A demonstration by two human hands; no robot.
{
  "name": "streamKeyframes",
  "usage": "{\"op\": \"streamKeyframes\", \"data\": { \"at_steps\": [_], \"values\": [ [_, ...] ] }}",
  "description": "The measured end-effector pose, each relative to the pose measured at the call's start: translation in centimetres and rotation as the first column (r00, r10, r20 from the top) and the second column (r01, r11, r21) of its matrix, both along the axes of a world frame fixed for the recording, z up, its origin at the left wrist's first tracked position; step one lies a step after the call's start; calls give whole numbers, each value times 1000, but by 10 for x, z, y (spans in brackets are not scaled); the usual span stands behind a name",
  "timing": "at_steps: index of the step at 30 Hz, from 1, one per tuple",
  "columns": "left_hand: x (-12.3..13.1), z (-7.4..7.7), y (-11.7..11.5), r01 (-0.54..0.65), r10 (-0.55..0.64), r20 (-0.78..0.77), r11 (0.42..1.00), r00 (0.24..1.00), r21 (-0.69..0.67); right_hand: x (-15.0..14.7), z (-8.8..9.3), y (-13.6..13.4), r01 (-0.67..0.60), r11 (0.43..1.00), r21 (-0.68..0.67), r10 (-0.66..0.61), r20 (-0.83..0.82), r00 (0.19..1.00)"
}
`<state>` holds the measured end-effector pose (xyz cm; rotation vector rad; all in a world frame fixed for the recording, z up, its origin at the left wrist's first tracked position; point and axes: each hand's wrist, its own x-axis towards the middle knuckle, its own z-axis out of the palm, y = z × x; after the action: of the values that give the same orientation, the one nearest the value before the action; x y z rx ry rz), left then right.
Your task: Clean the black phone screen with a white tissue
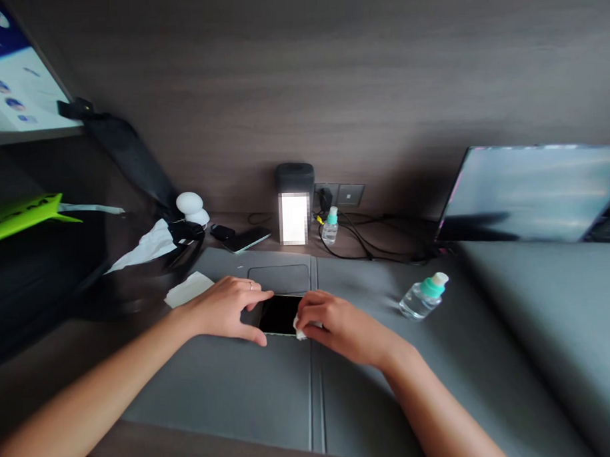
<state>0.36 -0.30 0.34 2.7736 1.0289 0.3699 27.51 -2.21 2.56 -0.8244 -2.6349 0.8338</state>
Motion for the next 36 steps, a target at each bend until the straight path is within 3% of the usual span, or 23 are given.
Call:
{"op": "streamKeyframes", "data": {
  "at_steps": [9,17,24,31,36],
  "values": [
    [-1,4,-3,4,-5,-16,1000,1000,-30,29,14,1,14,991,-133,-7,50,999],
    [-2,3,-1,-21,20,-7,997,1000,-72,37,1,13,162,986,-33,-162,27,986],
    [0,4,-1,-48,48,1,995,999,-83,4,-13,13,178,976,127,-172,-56,984],
    [0,5,0,-60,62,20,995,998,-81,-38,-24,6,64,954,291,-46,-68,997],
    [0,1,1,-67,71,37,993,997,-98,-48,-20,0,-25,954,299,35,-26,999]
  ]
}}
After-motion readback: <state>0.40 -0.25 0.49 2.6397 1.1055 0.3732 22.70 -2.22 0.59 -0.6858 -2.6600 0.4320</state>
